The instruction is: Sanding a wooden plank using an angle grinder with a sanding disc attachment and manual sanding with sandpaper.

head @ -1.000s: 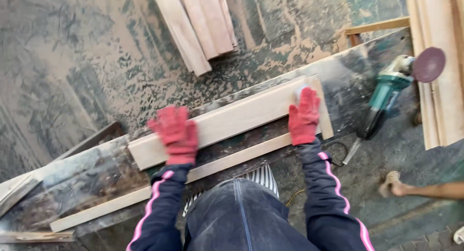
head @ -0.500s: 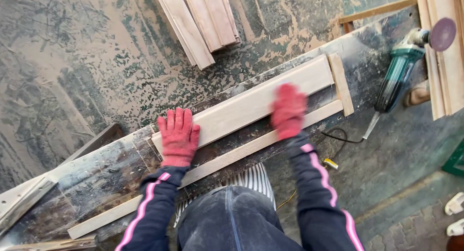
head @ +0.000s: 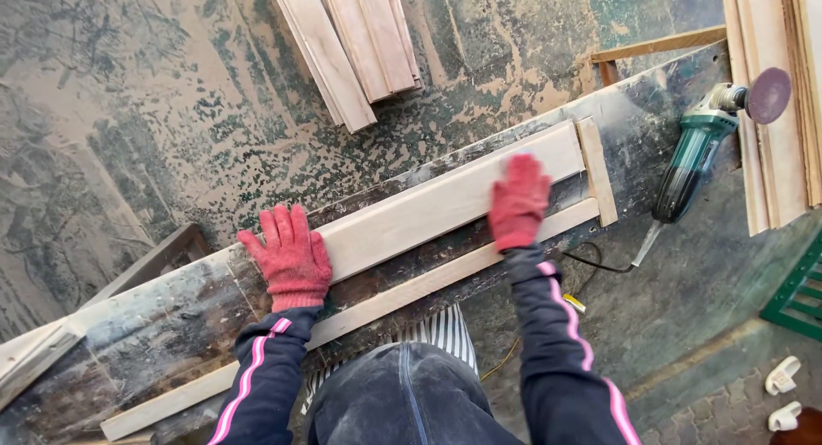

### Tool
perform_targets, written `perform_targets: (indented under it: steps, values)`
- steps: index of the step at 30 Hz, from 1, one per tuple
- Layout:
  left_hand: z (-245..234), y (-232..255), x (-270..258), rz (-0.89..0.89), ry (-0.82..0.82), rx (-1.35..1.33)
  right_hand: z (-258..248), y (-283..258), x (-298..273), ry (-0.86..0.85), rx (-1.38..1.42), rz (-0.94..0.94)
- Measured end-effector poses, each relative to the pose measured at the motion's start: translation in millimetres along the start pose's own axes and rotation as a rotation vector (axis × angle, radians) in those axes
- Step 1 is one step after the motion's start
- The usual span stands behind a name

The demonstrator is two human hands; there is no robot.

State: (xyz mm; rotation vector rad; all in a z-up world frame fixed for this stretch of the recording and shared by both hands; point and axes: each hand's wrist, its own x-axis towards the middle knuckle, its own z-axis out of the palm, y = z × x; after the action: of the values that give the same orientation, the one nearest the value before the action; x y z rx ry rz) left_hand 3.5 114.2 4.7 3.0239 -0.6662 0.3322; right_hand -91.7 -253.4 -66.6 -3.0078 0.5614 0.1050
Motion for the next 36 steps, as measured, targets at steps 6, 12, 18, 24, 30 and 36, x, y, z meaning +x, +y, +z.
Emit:
perform_targets:
  steps: [6,12,18,24,30,36]
  values:
    - [3,-1,-3,0.024,0.004,-0.061,-23,-173,-46,-0.383,0.251,0.070]
    - [6,-4,-6,-0.031,-0.007,-0.115,-18,-57,-10,-0.103,0.181,-0.171]
    - [-10,3,5,0.042,-0.108,0.002,-24,-82,-2,-0.051,-0.143,0.302]
    - [-51,23,34,0.049,-0.137,-0.076,-69,-107,0,0.118,0.347,-0.398]
    - [-36,17,21,0.030,-0.150,-0.126,-16,65,47,0.149,0.141,0.266]
    - [-37,16,22,0.026,-0.181,-0.090,-66,-89,-50,0.163,0.520,-0.109]
